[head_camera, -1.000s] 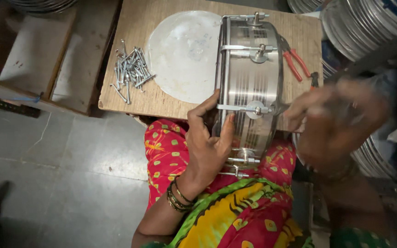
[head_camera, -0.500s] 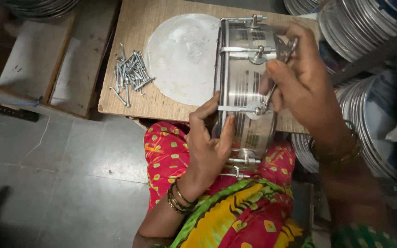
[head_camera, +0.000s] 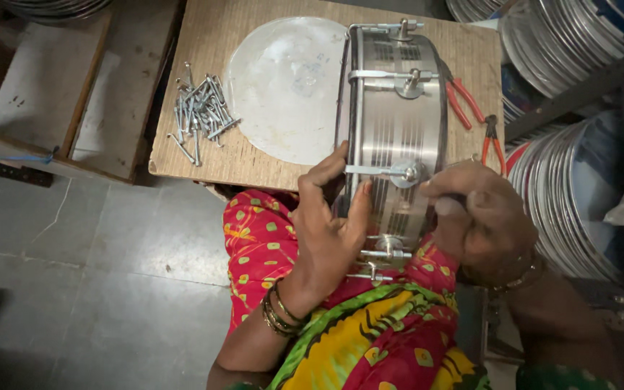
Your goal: The person assembles a snare drum by using a small wrench to tighten several bolts around the rim of the drum shell, handling the drum by turning it over to access different sides and shaking it slightly to check the fit.
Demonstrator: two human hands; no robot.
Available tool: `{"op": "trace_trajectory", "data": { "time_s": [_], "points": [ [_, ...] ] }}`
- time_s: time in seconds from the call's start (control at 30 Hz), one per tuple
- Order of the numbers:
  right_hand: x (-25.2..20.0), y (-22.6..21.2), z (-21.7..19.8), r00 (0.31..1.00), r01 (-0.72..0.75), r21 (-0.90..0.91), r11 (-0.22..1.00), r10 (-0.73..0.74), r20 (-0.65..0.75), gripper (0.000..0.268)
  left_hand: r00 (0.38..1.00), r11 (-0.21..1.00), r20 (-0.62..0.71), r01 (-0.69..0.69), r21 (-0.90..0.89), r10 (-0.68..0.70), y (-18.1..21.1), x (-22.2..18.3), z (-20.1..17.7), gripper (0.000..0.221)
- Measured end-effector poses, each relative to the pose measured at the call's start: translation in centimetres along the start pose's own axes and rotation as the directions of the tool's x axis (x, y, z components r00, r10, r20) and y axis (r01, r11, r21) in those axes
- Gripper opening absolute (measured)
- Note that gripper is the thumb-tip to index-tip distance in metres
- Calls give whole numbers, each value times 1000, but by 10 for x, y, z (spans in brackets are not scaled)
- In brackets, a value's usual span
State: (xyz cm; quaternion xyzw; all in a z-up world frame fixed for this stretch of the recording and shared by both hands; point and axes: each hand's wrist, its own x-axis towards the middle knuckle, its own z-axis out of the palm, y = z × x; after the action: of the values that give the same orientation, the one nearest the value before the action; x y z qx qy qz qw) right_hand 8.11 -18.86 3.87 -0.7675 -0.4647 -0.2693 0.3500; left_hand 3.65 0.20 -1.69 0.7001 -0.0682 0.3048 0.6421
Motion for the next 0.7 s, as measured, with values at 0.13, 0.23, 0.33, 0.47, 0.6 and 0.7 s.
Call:
{"op": "trace_trajectory", "data": {
  "time_s": [0.13, 0.23, 0.33, 0.47, 0.6, 0.7],
  "points": [
    [23, 10, 5, 977, -201, 217, 955, 211, -21, 38, 998, 994, -11, -54, 91, 55, -1, -2, -1, 38],
    [52, 7, 3, 886, -457, 332, 825, 453, 94, 44, 998, 994, -7, -66, 87, 67, -3, -1, -2, 38],
    [81, 12, -2, 755, -655, 325, 682, 605, 252, 45, 999, 997, -6, -45, 58, 46, -3, 0, -1, 37],
    [68, 14, 0, 844, -513, 361, 779, 533, 50, 42, 999, 998, -4, -34, 58, 35, -2, -1, -2, 36],
    [27, 16, 3, 937, -120, 295, 948, 206, -282, 42, 999, 997, -22, -47, 65, 48, -2, -3, 0, 36],
    [8, 18, 15, 959, 80, 247, 966, -7, -282, 43, 1000, 1000, -11, -25, 11, 25, -2, -2, 0, 35]
  ]
}}
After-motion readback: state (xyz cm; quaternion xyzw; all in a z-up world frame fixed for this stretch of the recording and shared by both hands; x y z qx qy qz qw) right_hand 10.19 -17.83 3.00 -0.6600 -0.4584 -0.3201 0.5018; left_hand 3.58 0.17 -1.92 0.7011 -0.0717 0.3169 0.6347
